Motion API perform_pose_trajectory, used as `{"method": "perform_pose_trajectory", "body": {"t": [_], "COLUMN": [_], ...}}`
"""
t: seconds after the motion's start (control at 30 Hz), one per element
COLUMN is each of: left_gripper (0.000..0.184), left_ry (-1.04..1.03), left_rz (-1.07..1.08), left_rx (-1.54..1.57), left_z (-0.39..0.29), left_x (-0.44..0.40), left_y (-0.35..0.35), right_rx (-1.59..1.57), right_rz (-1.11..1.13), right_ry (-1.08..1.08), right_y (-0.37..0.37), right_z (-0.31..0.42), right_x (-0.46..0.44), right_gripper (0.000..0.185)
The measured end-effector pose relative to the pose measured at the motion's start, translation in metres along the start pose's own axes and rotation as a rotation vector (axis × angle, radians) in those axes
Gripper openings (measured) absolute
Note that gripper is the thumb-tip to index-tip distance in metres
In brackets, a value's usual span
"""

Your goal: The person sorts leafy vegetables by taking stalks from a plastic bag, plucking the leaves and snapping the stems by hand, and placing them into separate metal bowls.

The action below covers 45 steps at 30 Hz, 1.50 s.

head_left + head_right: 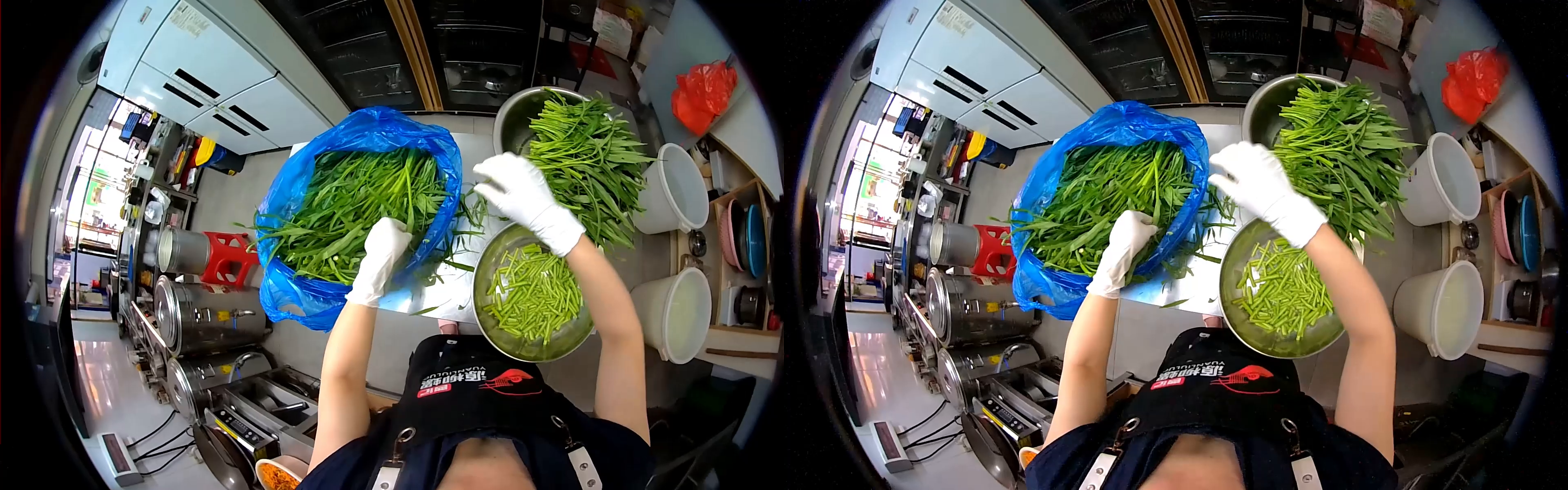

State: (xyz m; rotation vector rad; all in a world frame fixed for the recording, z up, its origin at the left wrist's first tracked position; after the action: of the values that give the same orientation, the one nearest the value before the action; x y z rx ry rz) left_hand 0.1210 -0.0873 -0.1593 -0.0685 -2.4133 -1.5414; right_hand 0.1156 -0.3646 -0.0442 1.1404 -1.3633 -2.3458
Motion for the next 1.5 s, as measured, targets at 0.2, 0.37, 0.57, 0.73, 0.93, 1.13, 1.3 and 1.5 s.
{"method": "perform_pose_trajectory", "body": {"t": [0.2,0.37,0.57,0.73,0.93,1.13,1.3,1.5], "left_gripper": [0.026,0.025,0.021,0.024,0.052,0.036,0.032,0.033], "left_ry": [0.173,0.011,-0.026,-0.434,-0.911,-0.85,-0.748,-0.761], "left_rz": [0.391,0.428,0.463,-0.496,-0.713,-0.504,-0.49,-0.554], "left_rx": [0.871,0.956,0.843,0.254,-0.195,-0.301,-0.321,-0.345], "left_z": [-0.029,-0.061,-0.076,-0.069,-0.109,-0.077,-0.054,-0.055], "left_x": [0.053,0.079,0.095,0.091,0.092,0.07,0.068,0.076], "left_y": [0.052,0.068,0.054,0.095,0.149,0.132,0.127,0.126], "right_rx": [-0.867,-1.189,-1.284,-1.223,-1.175,-1.118,-0.406,-0.365], "right_rz": [-0.077,-0.146,-0.214,-0.126,0.144,-0.194,-0.431,-0.143], "right_ry": [-0.465,-0.632,-0.735,-0.577,-0.528,-0.558,-0.396,-0.269], "right_y": [-0.061,-0.065,-0.055,-0.046,-0.032,-0.031,0.014,0.004], "right_z": [0.032,0.056,0.061,0.057,0.063,0.043,0.036,0.068], "right_x": [0.025,0.016,0.018,0.025,0.028,0.042,0.055,0.043], "right_gripper": [0.021,0.017,0.018,0.017,0.019,0.019,0.007,0.011]}}
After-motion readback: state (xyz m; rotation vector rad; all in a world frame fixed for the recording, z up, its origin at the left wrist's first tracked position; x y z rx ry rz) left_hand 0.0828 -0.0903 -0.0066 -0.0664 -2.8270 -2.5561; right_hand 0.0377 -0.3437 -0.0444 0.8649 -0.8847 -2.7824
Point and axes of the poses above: each hand's wrist, its own x-axis away from the middle knuckle, its own y-axis out of the back of the hand, z = x × y, the point moved 4 cm from there along -x, towards the middle knuckle, and after that the axes turned 12 degrees about y, right-handed, at the moved point
